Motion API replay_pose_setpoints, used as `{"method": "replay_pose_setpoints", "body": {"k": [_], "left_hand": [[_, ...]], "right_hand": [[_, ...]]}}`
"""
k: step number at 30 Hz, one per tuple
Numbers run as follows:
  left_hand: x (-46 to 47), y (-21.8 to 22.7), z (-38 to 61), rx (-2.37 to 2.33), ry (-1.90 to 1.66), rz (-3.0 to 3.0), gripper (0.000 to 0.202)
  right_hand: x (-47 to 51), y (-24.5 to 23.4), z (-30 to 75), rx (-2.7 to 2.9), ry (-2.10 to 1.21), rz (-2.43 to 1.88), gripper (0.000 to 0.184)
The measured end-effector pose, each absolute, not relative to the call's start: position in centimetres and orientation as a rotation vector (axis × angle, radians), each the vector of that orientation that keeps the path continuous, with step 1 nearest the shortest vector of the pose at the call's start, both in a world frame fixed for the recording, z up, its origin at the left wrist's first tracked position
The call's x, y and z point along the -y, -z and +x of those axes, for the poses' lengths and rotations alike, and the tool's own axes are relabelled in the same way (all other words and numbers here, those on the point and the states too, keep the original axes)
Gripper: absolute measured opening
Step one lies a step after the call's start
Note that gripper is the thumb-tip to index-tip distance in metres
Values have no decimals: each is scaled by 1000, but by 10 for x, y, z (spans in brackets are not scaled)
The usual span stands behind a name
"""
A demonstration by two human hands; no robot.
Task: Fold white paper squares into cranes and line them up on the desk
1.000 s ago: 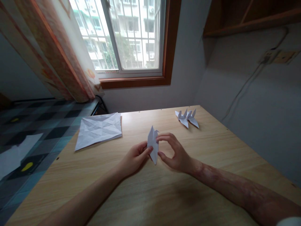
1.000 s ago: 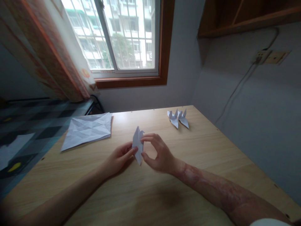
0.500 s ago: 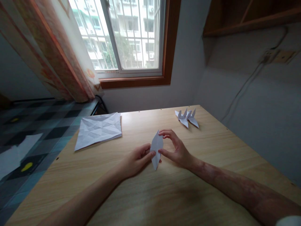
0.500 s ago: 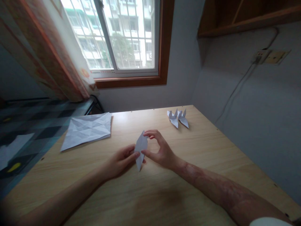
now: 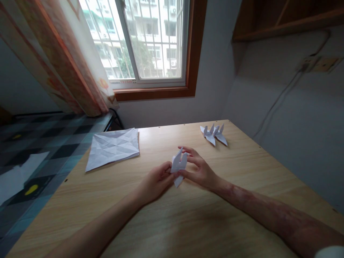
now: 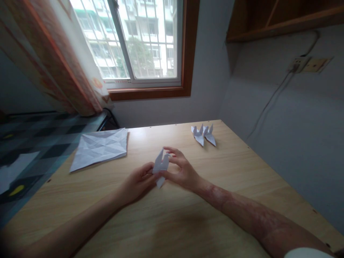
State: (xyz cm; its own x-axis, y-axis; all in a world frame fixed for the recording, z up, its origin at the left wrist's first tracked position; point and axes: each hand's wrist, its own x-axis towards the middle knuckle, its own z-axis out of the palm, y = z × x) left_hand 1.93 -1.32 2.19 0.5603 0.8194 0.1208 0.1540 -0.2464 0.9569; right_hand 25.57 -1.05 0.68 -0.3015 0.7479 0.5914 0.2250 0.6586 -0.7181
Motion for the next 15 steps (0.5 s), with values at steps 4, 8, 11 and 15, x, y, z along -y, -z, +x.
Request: {"method": "replay_pose_setpoints", "body": {"k": [4, 8, 11, 15], "left_hand": [[14, -21, 19, -923, -844, 1851, 33], [13, -19, 18, -1058, -987, 1990, 25], [12, -21, 19, -1133, -1123, 2038, 19], [11, -27, 20, -1091, -1243, 2123, 20]], "right_hand": [[11, -9, 256, 1883, -637, -754, 16], [13, -13, 253, 1828, -658, -722, 12], [14, -14, 252, 1797, -670, -771, 18], [17, -12, 253, 1771, -637, -794, 19]]}}
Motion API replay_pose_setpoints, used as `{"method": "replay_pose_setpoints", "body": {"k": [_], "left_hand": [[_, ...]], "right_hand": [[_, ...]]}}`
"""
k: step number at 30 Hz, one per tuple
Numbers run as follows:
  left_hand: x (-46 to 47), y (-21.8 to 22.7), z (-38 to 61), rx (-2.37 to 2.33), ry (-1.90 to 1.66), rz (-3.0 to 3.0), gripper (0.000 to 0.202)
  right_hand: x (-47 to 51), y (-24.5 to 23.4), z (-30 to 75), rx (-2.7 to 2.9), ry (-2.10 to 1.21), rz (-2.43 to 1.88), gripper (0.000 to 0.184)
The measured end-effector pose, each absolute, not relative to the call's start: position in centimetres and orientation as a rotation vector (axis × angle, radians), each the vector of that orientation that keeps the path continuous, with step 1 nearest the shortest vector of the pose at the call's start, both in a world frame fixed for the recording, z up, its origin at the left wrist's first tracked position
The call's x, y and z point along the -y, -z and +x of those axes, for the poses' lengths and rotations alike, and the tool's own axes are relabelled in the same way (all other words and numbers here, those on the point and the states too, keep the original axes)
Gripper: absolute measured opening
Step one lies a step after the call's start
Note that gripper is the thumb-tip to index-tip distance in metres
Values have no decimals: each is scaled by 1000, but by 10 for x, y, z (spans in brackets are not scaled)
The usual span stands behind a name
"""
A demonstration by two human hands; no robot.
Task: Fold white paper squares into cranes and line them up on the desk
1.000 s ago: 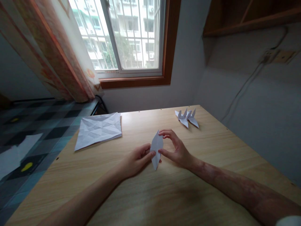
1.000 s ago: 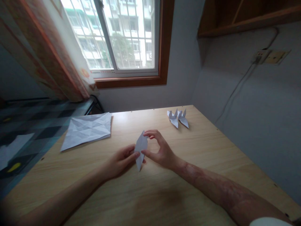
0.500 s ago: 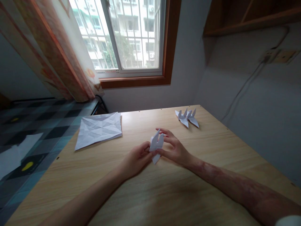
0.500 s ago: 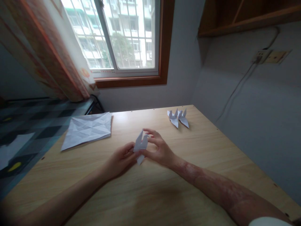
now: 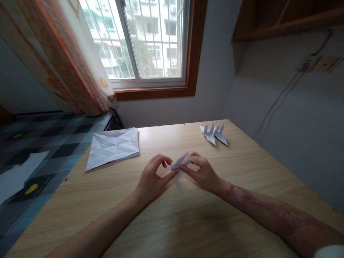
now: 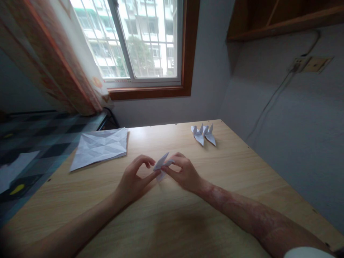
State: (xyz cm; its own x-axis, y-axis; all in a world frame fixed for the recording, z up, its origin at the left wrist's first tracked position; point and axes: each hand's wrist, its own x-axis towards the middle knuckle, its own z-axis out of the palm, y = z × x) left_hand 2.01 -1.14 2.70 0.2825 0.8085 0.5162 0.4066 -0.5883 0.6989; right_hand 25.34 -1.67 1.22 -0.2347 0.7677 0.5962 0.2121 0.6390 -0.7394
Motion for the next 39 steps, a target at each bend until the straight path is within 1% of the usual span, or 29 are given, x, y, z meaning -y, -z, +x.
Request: {"method": "replay_pose_setpoints", "body": {"k": [3, 7, 13, 17, 23, 28, 35, 39], "left_hand": [[11, -29, 20, -975, -1176, 2149, 13], [11, -29, 16, -941, -1066, 2044, 22], [11, -31, 12, -882, -1013, 1835, 28], [9, -30, 13, -861, -970, 1757, 31], [5, -22, 15, -826, -865, 1568, 35], [6, -21, 15, -804, -866, 1568, 33], [5, -19, 18, -823, -862, 1534, 35], [-2, -17, 15, -843, -949, 1509, 37]], "right_hand": [[18, -12, 254, 1804, -622, -803, 17], [19, -13, 254, 1819, -655, -816, 16], [18, -13, 253, 1820, -895, -816, 17], [18, -12, 253, 1816, -882, -780, 15], [15, -6, 252, 1761, -925, -816, 20], [16, -5, 252, 1758, -939, -839, 20], [14, -5, 251, 1728, -940, -865, 23], [14, -9, 251, 1732, -992, -852, 19]]}}
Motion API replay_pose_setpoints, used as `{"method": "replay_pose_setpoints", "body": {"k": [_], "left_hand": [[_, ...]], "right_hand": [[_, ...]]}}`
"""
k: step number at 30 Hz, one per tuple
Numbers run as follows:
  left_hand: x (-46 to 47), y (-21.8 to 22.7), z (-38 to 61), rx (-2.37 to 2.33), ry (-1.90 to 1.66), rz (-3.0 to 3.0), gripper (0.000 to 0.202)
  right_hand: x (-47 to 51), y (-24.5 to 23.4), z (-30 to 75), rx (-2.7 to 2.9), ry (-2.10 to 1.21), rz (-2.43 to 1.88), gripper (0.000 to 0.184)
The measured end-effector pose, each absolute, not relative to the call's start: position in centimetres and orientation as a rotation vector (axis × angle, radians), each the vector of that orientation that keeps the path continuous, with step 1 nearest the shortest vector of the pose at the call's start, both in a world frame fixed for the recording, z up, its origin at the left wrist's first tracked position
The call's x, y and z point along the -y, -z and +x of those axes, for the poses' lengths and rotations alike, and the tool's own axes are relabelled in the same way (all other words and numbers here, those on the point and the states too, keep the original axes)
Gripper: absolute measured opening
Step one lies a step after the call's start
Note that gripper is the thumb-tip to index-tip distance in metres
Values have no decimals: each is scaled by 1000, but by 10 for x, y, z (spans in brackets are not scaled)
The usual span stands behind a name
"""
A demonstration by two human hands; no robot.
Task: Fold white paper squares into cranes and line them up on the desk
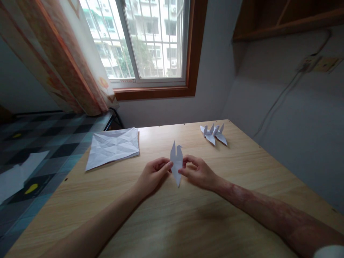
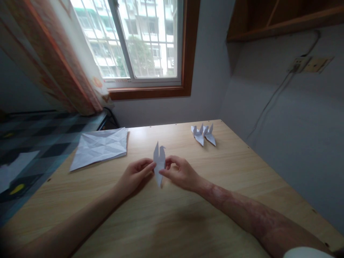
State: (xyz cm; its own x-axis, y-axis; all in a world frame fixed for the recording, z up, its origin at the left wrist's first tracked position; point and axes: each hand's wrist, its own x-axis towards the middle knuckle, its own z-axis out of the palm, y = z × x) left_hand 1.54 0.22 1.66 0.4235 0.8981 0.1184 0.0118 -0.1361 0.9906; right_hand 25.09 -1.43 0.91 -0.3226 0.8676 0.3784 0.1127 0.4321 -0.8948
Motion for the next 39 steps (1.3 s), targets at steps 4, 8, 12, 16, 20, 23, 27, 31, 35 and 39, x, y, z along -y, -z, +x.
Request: {"method": "replay_pose_setpoints", "body": {"k": [4, 8, 12, 16, 20, 23, 27, 31, 35, 39], "left_hand": [[-7, -17, 14, -840, -1005, 1493, 35], [-8, -16, 14, -793, -1024, 1435, 32], [-5, -20, 15, -827, -966, 1581, 34], [-1, -22, 18, -898, -933, 1645, 35], [4, -22, 18, -998, -1021, 1579, 40], [7, -26, 14, -1002, -1045, 1621, 42], [9, -30, 14, -953, -1014, 1764, 37], [9, -28, 14, -1014, -1002, 1910, 23], [4, -27, 6, -1095, -993, 2061, 21], [-4, -27, -2, -1103, -982, 2063, 23]], "right_hand": [[18, -18, 252, 1795, -1002, -777, 23], [20, -21, 250, 1785, -1034, -722, 23], [18, -16, 247, 1762, -949, -788, 18], [17, -7, 247, 1672, -931, -949, 25], [18, -3, 248, 1635, -786, -1055, 28], [18, -4, 250, 1667, -650, -1060, 19], [15, -5, 252, 1669, -570, -1054, 18], [12, -5, 253, 1633, -634, -1027, 23], [10, -5, 254, 1638, -721, -984, 30], [6, -5, 258, 1566, -732, -988, 36]]}}
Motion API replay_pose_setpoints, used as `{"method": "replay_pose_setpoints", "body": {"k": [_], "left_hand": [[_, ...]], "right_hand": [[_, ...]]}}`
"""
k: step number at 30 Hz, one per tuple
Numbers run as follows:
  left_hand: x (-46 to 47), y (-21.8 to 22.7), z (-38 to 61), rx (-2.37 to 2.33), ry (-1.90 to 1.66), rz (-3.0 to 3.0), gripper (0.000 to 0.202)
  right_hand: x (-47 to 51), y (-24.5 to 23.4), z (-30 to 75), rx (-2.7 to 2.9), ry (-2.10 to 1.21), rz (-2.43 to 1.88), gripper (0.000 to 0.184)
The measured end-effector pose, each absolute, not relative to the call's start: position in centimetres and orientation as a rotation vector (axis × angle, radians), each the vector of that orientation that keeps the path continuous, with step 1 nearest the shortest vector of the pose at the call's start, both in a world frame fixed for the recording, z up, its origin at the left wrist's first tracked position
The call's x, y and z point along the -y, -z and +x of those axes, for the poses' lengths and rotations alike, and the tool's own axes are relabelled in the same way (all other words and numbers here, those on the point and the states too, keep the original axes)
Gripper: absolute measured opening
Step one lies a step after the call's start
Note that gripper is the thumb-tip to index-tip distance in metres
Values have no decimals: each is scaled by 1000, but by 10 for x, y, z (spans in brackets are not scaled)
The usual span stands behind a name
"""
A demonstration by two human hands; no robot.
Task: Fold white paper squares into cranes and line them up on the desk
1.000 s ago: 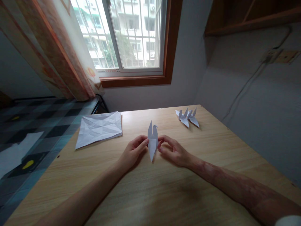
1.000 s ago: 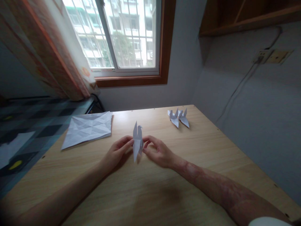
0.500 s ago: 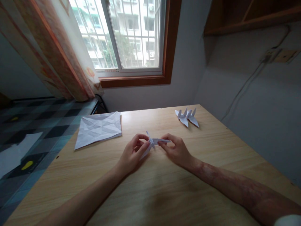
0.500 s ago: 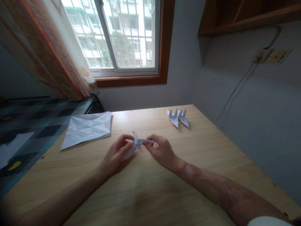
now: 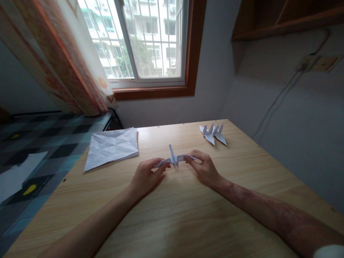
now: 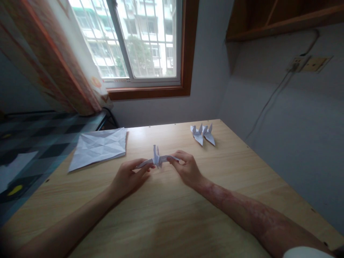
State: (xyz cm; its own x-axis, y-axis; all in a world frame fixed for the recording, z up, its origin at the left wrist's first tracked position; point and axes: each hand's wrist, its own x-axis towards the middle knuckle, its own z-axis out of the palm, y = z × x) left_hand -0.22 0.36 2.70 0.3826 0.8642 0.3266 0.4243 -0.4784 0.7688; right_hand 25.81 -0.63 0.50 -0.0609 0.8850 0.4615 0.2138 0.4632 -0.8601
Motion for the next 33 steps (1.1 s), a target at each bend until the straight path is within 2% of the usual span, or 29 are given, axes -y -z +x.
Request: {"method": "replay_pose_setpoints", "body": {"k": [6, 12, 14, 17, 25, 33], "left_hand": [[-7, -29, -3, -1094, -994, 2005, 26], [-13, -24, -4, -1168, -1081, 2019, 23], [-16, -20, -3, -1196, -1126, 1987, 23], [-20, -13, -4, -1223, -1123, 1973, 33], [-21, -6, -8, -1253, -1045, 2104, 36], [-19, -9, -6, -1227, -1029, 2097, 36]], "right_hand": [[3, -1, 260, 1474, -785, -1022, 38], [-2, 7, 258, 1263, -1162, -940, 45], [-4, 4, 261, 1270, -1207, -924, 42], [-10, -1, 270, 1322, -1122, -963, 39], [-44, 17, 300, 1439, -780, -1293, 73], [-49, 24, 304, 1442, -648, -1455, 76]]}}
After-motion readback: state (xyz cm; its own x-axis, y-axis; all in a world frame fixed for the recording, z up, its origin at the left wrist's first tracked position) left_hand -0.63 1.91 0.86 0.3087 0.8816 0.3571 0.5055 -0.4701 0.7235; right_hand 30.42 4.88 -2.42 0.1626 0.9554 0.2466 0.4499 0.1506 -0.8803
